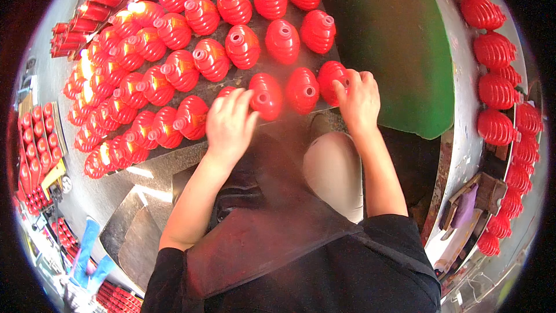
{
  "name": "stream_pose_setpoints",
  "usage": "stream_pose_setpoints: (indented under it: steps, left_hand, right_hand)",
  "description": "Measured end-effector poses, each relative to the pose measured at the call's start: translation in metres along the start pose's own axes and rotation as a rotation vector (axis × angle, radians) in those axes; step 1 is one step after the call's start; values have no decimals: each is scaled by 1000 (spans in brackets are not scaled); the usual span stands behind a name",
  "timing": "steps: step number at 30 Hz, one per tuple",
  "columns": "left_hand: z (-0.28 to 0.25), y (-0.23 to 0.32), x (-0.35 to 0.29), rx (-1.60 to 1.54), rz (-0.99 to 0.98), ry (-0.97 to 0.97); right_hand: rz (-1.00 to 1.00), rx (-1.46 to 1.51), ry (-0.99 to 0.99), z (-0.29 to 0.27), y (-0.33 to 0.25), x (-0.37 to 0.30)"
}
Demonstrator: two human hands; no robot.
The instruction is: The person applies gold labels to red plastic bottles by hand, smoothing each label around the bottle body. After labeling, the person moves the bottles to a green tray and arranges them in rows.
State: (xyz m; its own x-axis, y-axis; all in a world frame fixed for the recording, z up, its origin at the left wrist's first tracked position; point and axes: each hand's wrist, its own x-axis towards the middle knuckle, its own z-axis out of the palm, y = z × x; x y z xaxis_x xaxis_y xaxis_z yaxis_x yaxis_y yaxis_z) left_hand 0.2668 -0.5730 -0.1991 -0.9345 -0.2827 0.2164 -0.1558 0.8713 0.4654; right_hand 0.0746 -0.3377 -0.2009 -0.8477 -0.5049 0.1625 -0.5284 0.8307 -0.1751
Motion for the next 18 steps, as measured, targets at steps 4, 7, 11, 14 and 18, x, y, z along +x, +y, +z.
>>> stream_pose_setpoints:
  steps: [4,7,11,14,18]
  left_hand:
    - [36,38,34,-193,162,-177]
    - [68,55,48,-253,134,-284]
    - [102,55,62,-288,181,-212]
    - [115,52,64,-264,194,-186]
    - [116,51,60,-175,164,-231]
  right_hand:
    - [173,280,-367,21,32,-3]
    - [140,274,-282,37,40,-3]
    - [104,296,-225,42,45,0]
    - [113,334,-251,41,50,1]
    - [88,405,-225,44,53,0]
